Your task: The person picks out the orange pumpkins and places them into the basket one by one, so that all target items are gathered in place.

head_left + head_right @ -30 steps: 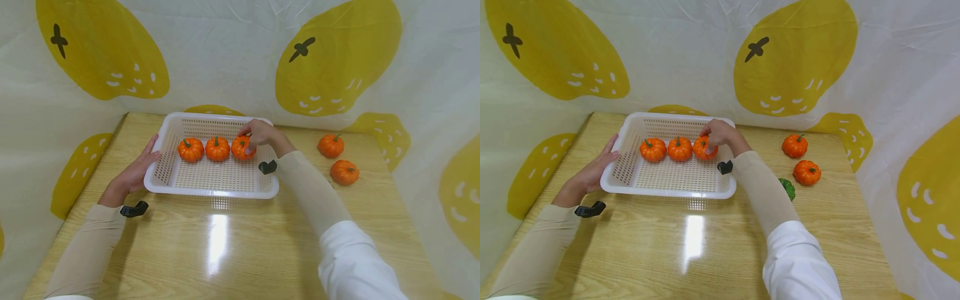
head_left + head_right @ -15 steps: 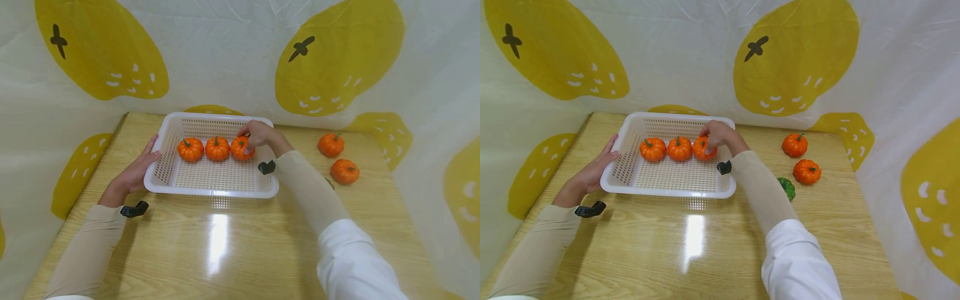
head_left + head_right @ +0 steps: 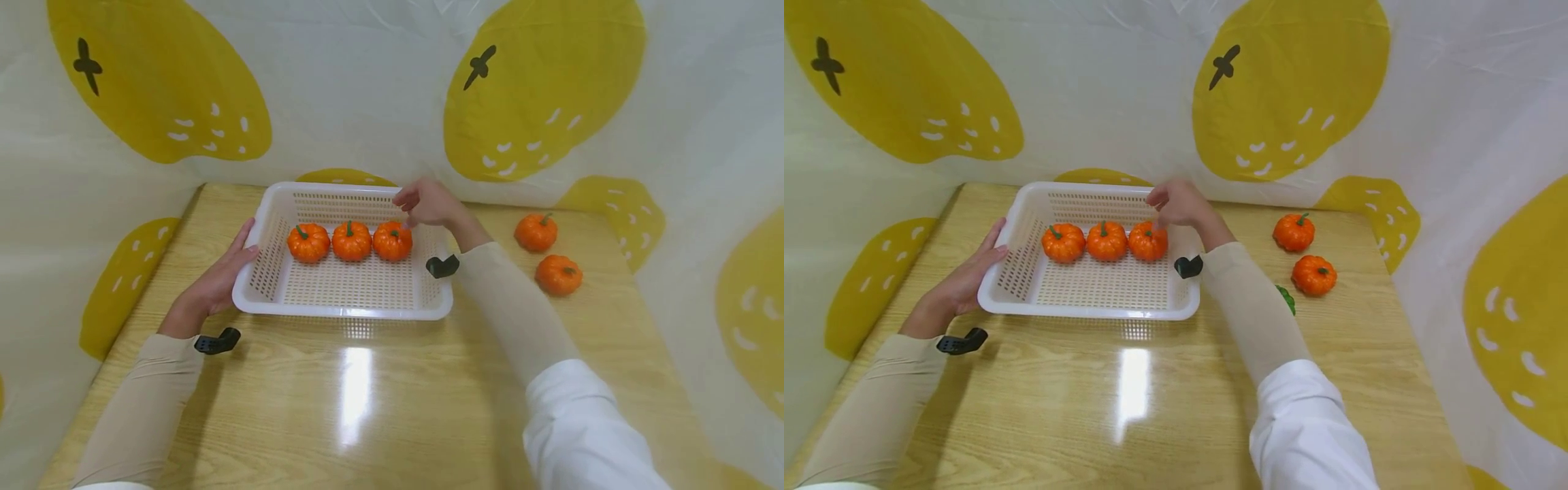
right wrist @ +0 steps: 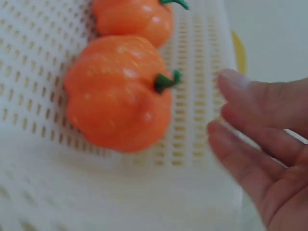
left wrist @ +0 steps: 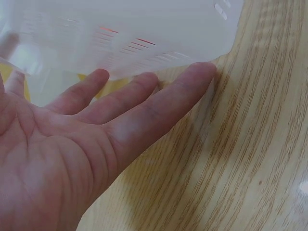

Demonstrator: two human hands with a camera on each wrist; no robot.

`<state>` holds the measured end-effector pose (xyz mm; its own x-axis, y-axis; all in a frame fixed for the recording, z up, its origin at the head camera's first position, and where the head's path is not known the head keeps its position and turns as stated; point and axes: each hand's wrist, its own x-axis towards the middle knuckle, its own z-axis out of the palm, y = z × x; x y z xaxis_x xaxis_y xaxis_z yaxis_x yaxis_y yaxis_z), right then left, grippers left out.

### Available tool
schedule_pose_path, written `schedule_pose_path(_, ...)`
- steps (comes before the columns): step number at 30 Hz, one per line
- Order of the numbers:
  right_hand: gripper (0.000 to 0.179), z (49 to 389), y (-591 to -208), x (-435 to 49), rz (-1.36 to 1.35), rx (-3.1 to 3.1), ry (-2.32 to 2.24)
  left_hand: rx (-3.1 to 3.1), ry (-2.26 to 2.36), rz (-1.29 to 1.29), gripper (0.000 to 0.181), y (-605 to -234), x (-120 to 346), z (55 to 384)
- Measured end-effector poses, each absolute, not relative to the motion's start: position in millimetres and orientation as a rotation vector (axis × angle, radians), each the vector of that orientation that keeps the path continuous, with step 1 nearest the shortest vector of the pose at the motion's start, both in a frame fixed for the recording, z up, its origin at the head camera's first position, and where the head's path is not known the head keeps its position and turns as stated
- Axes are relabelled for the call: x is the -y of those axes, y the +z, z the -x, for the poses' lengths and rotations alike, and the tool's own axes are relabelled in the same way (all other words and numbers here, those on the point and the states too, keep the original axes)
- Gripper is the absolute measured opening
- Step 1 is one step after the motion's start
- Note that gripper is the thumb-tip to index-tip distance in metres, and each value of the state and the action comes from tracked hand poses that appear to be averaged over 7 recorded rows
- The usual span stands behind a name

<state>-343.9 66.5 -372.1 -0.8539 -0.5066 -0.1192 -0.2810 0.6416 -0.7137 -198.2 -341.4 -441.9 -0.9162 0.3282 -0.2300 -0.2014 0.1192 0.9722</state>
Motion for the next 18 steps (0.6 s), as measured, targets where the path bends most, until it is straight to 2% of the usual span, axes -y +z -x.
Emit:
schedule_pose_path(10,0.039,350.4,-364.3,-117.8,0.365,-2.58,-1.62,-2.03,1.84,-0.148,0.064,-439.6,341.8,198.0)
schedule_pose_path(18,0.039,349.3,-369.5,-162.8,0.202,-2.572,-1.905,-2.008,1.844,-0.156,0.065,-439.3,341.7,196.3)
